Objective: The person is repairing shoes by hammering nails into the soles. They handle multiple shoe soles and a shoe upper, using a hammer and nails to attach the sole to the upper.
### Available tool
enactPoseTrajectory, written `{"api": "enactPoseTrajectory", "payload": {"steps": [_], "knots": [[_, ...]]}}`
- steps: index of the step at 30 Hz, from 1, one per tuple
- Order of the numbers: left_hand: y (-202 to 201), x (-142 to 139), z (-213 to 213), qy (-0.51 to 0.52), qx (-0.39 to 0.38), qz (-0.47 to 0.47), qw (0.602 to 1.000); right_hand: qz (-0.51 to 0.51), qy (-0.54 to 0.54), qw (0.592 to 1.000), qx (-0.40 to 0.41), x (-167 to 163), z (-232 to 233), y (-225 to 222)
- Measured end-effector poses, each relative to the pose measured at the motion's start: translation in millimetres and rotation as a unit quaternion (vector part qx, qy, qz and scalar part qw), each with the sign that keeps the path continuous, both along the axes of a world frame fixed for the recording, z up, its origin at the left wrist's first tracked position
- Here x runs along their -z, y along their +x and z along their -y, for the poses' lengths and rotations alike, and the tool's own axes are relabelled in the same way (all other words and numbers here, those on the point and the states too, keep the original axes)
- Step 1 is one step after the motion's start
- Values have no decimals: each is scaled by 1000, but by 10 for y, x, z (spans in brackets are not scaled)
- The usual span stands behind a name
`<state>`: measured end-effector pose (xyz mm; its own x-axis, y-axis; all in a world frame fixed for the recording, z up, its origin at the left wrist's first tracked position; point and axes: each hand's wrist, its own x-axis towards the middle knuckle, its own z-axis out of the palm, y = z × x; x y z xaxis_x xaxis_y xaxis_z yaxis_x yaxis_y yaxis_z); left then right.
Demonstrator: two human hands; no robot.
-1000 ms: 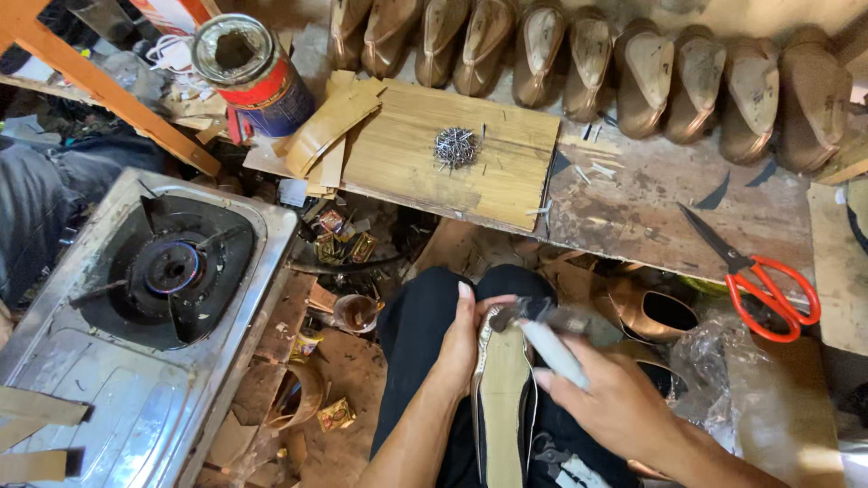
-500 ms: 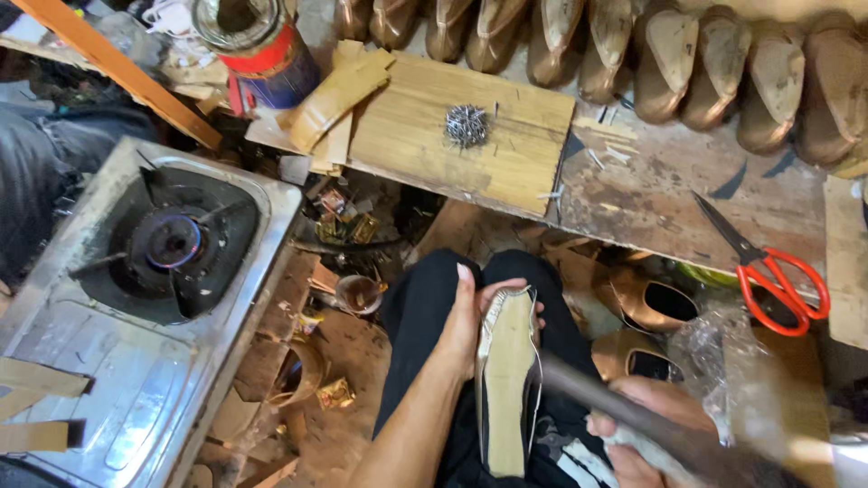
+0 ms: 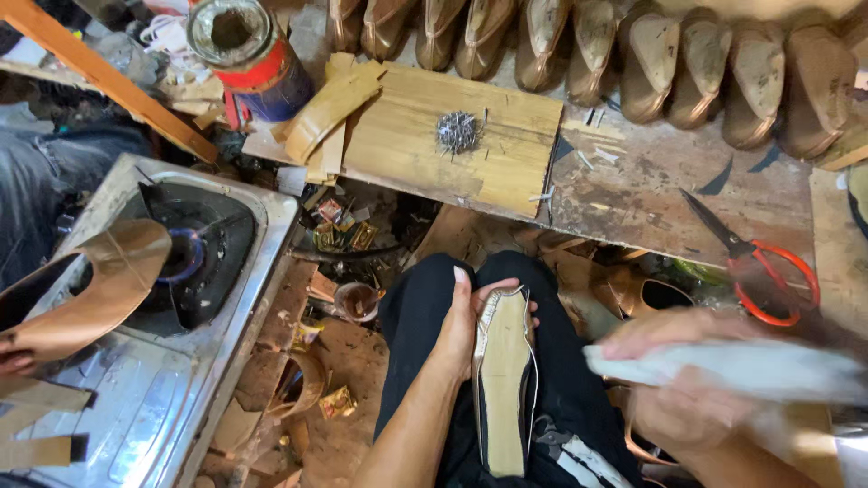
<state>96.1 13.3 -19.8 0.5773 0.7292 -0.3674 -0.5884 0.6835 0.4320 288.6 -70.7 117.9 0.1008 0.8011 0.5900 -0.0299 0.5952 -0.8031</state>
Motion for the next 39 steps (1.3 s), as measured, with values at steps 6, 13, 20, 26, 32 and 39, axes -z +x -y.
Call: {"api": "enactPoseTrajectory", "payload": {"steps": [6,13,20,26,32,39], "knots": [[-46,-22,21,34,-19,-36,999,541,-359,758,62,443,-271,313],[-212,-583,27,356,26,-367,859,611,-150,725,282,141,-820,1082],[-392,-1251,5,473,57,-550,686,686,-73,658,303,264,-1022,1335],[-463,-1031,91,469,1,-547,693,525,-123,842,-7,492,-26,502],[-404,-672,370,241,-38,-223,944,576,-245,767,-141,1228,929,231],[-444,-687,331,207,-72,-238,946,447,-524,711,-141,1241,976,368]]}}
